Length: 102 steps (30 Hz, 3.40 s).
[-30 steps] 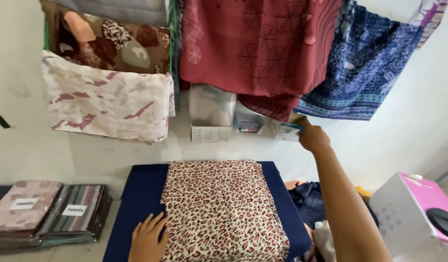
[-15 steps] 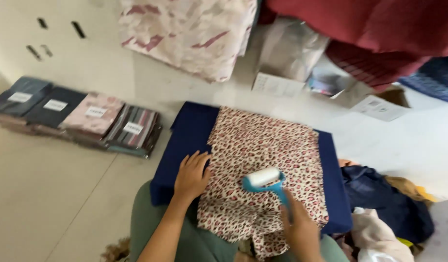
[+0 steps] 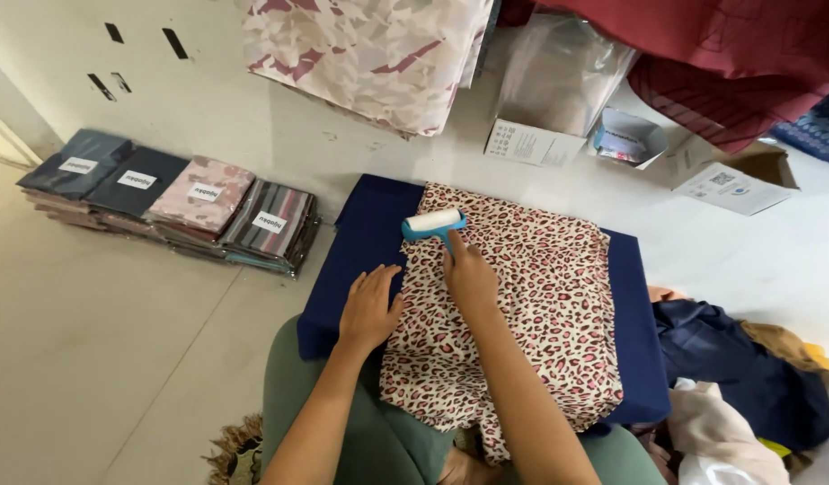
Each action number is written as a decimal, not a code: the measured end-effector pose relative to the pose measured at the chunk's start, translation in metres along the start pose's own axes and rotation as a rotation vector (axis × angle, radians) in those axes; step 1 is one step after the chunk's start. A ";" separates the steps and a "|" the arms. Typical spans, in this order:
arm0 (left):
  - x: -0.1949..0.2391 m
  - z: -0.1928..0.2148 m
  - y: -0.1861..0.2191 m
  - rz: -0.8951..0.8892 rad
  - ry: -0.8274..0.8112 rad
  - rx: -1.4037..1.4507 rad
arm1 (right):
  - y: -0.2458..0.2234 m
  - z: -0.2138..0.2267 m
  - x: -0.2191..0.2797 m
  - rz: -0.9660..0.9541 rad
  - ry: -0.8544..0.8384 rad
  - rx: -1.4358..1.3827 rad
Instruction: The person lays a leopard-print fabric on a blue surface and uses a lint roller to clean it. They repeatedly roll the device over the fabric, fold it, and continue rolling to remove lint.
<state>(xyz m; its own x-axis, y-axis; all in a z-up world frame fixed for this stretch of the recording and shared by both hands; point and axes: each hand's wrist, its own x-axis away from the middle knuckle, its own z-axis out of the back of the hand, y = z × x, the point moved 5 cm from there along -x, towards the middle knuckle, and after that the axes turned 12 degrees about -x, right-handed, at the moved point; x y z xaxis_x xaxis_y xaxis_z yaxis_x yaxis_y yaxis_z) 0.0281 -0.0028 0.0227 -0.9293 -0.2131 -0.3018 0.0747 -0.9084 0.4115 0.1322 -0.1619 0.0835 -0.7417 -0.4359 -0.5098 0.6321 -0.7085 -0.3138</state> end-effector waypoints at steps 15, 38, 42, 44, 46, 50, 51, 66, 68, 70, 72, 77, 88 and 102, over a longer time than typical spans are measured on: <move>-0.017 -0.024 0.007 -0.047 0.167 -0.102 | 0.024 0.127 0.253 -0.283 0.074 0.372; -0.061 -0.065 0.047 -0.149 -0.045 -0.261 | 0.081 0.074 0.162 -0.417 -0.104 0.010; -0.060 -0.061 0.049 -0.178 -0.009 -0.251 | 0.080 0.102 0.272 -0.673 -0.249 0.054; -0.060 -0.059 0.049 -0.159 -0.069 -0.265 | 0.113 0.087 0.328 -0.868 -0.112 0.173; -0.059 -0.059 0.050 -0.177 -0.024 -0.274 | 0.094 0.116 0.280 -0.873 -0.226 0.149; -0.058 -0.062 0.047 -0.172 -0.030 -0.278 | 0.090 0.110 0.179 -0.653 -0.137 0.136; -0.060 -0.057 0.051 -0.174 -0.023 -0.282 | 0.101 0.097 0.151 -0.650 -0.130 0.132; -0.061 -0.063 0.046 -0.150 -0.206 -0.247 | 0.126 0.098 0.130 -0.409 0.024 -0.016; -0.060 -0.055 0.049 -0.177 -0.080 -0.250 | 0.115 0.116 0.204 -0.645 -0.094 0.057; -0.061 -0.056 0.049 -0.171 -0.110 -0.265 | 0.096 0.139 0.253 -0.761 -0.152 0.133; -0.064 -0.056 0.051 -0.167 -0.137 -0.283 | 0.096 0.146 0.293 -0.876 -0.208 0.208; -0.064 -0.056 0.051 -0.121 -0.215 -0.279 | 0.119 0.156 0.277 -0.937 0.029 0.189; -0.065 -0.050 0.055 -0.072 -0.327 -0.277 | 0.232 0.085 0.037 -0.454 0.185 0.086; -0.067 -0.059 0.050 -0.079 -0.330 -0.350 | 0.151 0.156 0.306 -0.719 0.144 -0.002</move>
<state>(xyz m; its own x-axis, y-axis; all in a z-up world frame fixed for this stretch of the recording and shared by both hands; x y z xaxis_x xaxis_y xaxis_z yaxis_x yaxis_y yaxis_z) 0.1159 -0.0551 0.0127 -0.9979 -0.0643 -0.0085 0.0636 -0.9957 0.0675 -0.0344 -0.4884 0.0053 -0.9365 0.2138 -0.2779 0.0009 -0.7911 -0.6116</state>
